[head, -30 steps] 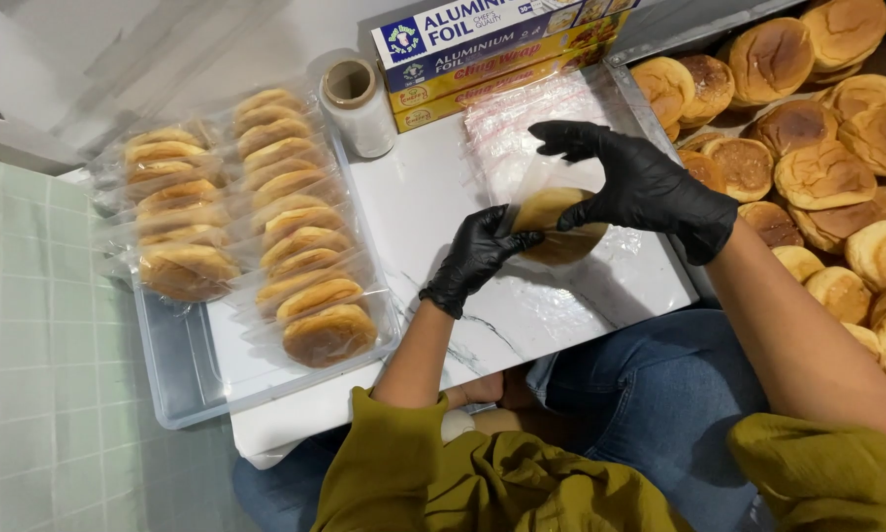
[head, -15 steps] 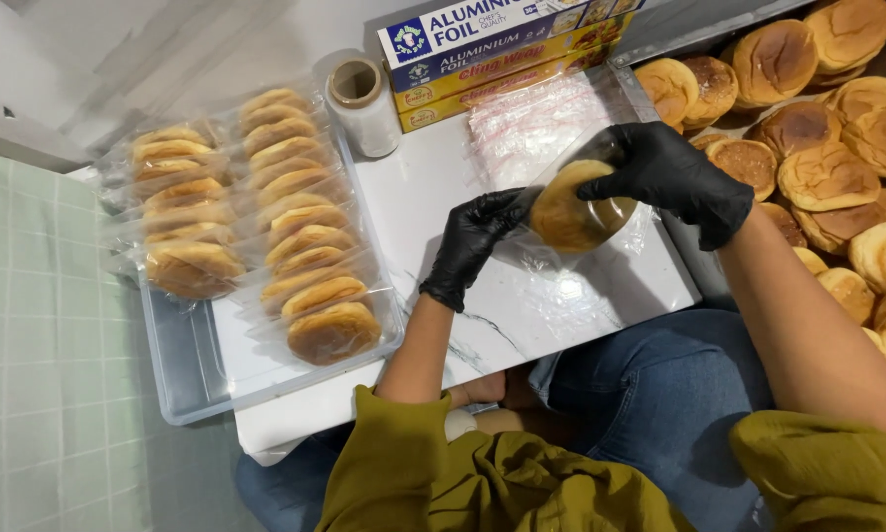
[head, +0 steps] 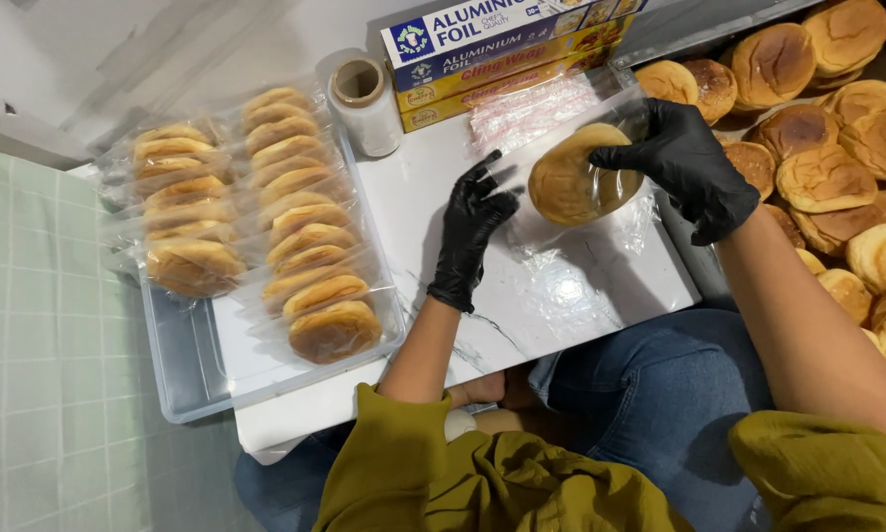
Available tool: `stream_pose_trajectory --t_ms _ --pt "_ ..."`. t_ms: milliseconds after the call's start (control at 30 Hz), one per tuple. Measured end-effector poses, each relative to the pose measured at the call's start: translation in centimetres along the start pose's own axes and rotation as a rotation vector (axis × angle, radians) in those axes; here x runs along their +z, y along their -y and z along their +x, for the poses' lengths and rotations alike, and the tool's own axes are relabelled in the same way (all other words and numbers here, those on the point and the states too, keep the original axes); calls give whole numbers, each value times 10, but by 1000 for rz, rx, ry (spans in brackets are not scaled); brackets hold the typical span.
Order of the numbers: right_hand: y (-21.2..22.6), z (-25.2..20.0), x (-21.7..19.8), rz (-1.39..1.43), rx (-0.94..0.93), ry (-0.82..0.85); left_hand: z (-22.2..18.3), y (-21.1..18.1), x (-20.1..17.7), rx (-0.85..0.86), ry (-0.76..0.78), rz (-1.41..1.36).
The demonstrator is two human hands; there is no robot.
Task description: Wrapping individual burger buns in plastic bags and organizing them into a tray for storage or sale.
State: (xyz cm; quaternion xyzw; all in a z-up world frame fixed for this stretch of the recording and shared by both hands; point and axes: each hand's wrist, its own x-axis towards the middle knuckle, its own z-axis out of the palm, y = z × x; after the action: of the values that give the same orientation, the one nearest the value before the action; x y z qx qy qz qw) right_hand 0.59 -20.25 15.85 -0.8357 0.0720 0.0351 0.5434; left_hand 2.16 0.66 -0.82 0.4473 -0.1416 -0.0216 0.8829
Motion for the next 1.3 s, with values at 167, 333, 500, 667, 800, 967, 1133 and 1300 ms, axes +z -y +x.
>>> stream_pose_trajectory --t_ms 167,333,500,667,800,967,1133,1300 --pt "-13 8 -1 41 -49 -26 -15 24 12 -233 -11 70" --pt "-16 10 -1 47 -84 -33 -16 19 11 -150 4 80" --pt "-7 3 -1 27 -72 12 -9 5 12 18 -121 212" --pt "-5 -2 10 -16 -60 -9 -9 -11 15 92 -294 418" --pt "-20 1 10 -107 -48 43 -13 -31 35 113 -199 526" --pt "-43 15 20 -367 14 102 -18 -16 36 44 -128 431" --pt "-44 15 27 -445 20 119 -20 1 23 -35 -144 418" --pt "-71 28 27 -553 45 149 -20 -23 32 -250 -166 349"
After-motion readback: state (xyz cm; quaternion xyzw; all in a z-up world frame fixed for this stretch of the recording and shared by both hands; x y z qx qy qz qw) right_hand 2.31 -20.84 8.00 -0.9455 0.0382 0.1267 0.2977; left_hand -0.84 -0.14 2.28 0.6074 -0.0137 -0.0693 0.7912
